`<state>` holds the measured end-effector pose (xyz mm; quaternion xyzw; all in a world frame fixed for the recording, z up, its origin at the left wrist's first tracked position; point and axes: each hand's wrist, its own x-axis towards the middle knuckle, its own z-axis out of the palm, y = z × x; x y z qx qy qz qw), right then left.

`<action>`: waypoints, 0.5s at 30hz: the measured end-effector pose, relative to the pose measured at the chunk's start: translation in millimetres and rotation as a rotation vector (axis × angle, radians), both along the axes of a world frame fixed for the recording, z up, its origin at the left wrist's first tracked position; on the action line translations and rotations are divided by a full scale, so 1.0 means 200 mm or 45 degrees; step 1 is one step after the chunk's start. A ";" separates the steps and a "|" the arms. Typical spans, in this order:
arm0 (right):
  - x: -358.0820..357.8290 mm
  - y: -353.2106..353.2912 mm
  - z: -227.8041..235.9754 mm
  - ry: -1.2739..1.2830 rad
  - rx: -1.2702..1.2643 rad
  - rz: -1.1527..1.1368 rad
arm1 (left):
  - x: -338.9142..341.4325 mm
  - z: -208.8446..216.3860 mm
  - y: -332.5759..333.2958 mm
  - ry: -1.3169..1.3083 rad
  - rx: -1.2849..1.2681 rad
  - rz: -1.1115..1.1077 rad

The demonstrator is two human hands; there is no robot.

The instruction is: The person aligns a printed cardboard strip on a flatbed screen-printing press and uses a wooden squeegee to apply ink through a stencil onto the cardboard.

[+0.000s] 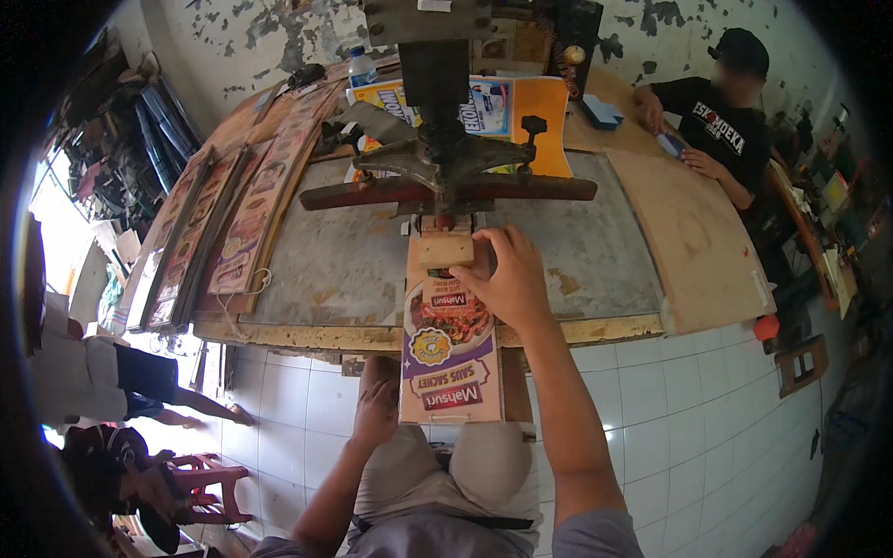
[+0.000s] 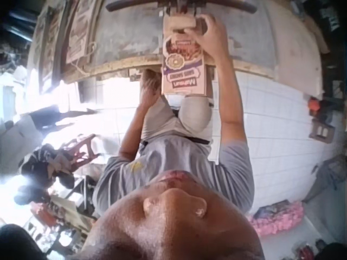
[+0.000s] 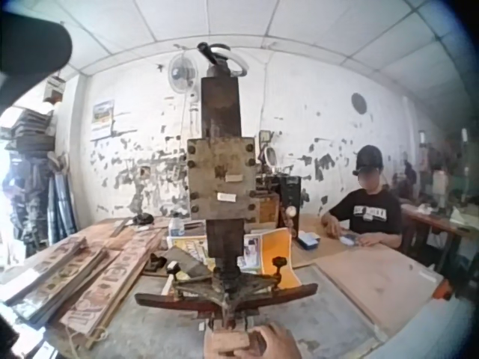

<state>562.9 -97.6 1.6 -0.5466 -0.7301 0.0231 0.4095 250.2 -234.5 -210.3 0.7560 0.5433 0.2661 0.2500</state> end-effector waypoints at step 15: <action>0.07 0.13 -0.05 0.612 -0.177 -0.018 | -0.01 -0.96 0.32 -0.246 -0.288 -0.107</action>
